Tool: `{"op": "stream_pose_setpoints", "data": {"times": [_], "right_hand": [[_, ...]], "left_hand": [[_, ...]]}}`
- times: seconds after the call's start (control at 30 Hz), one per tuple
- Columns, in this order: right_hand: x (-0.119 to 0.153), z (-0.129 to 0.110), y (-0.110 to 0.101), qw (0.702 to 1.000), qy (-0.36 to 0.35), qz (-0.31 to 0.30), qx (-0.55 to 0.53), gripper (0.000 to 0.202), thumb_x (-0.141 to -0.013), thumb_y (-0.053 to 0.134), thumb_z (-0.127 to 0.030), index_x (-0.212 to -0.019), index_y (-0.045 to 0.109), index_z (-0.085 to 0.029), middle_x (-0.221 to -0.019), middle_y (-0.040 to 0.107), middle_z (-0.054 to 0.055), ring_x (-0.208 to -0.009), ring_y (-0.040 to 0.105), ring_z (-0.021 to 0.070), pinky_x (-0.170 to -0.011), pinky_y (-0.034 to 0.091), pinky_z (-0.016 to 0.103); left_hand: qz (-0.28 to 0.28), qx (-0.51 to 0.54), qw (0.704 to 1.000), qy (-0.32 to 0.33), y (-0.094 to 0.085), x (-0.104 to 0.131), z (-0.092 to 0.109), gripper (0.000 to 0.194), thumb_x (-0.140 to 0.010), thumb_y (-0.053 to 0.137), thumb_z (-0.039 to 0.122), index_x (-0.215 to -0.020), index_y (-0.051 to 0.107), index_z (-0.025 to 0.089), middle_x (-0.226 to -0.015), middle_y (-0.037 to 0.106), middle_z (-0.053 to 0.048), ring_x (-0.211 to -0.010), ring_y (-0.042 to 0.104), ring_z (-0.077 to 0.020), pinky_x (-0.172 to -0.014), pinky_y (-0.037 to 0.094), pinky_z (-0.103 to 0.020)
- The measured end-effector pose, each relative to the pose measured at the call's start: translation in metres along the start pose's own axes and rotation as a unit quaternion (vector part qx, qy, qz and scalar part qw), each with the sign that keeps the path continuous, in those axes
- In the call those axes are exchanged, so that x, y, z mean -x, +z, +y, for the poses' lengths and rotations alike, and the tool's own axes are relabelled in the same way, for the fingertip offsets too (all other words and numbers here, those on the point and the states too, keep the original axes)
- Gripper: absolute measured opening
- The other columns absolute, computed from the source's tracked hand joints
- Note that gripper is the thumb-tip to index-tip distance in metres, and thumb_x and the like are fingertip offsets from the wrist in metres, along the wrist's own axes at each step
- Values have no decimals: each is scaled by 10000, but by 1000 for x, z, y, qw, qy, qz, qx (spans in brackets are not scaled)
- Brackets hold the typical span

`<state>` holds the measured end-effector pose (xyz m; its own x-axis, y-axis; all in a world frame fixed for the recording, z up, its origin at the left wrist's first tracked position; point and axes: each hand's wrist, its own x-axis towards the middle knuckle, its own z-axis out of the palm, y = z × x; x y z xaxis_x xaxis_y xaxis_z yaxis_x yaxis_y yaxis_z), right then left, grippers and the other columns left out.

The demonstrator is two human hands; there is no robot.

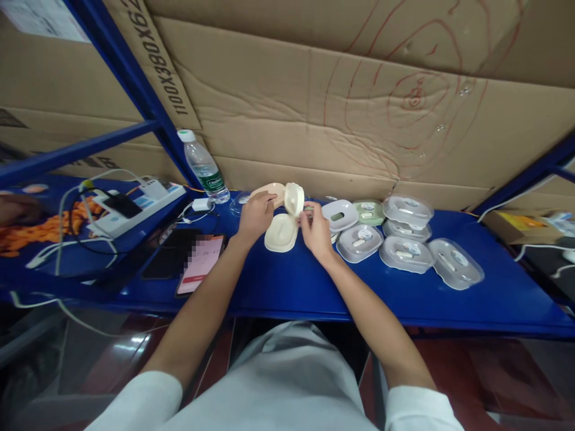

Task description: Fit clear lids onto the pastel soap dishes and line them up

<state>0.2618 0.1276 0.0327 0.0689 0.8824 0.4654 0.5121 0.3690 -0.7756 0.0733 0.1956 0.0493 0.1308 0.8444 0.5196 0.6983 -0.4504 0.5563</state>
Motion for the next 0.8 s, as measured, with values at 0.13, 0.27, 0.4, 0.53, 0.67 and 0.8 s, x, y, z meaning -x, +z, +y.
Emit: {"op": "stream_pose_setpoints", "data": {"times": [0.13,0.27,0.4,0.53,0.67,0.8], "right_hand": [[2,2,6,1000,-11,-7,-4,497,-1061,472,-398,-1512,381,-209,-1389,694,195,-1163,756,236,-984,619,424],[3,-12,-3,995,-58,-4,77,580,-1067,384,-312,-1635,298,-233,-1666,441,187,-1468,554,231,-1132,543,453],[-8,-25,-46,967,-137,50,211,508,-1062,326,-244,-1536,504,-207,-1638,499,139,-1532,467,252,-1227,441,498],[-22,-21,-104,946,-54,82,308,448,-1017,356,-187,-1327,679,-177,-1312,746,150,-1224,701,299,-1080,530,468],[-26,-4,-134,903,73,37,422,447,-1005,375,-191,-1305,705,-163,-1176,787,180,-1102,736,346,-959,551,477],[-23,7,-124,897,73,-37,434,412,-973,451,-186,-1266,740,-183,-1225,784,154,-1126,724,330,-999,530,470]], "left_hand": [[2,10,999,32,-2,6,11,381,-992,485,194,-1299,711,202,-1409,694,-146,-1335,623,-315,-1156,458,-490],[1,25,997,75,-5,10,24,368,-1023,481,226,-1331,683,231,-1390,694,-121,-1323,626,-284,-1160,453,-452],[-15,28,993,115,-1,18,40,356,-1044,464,237,-1306,703,209,-1373,687,-150,-1322,619,-308,-1146,443,-488],[-74,33,979,185,14,38,61,332,-1031,559,281,-1324,713,257,-1432,676,-132,-1338,609,-325,-1163,401,-514],[-149,-20,947,284,27,56,77,452,-1015,651,335,-1464,617,301,-1624,525,-129,-1478,485,-356,-1230,277,-595],[-146,-120,939,289,24,55,81,355,-1016,648,279,-1367,685,235,-1436,640,-168,-1349,565,-366,-1181,303,-598]]}}
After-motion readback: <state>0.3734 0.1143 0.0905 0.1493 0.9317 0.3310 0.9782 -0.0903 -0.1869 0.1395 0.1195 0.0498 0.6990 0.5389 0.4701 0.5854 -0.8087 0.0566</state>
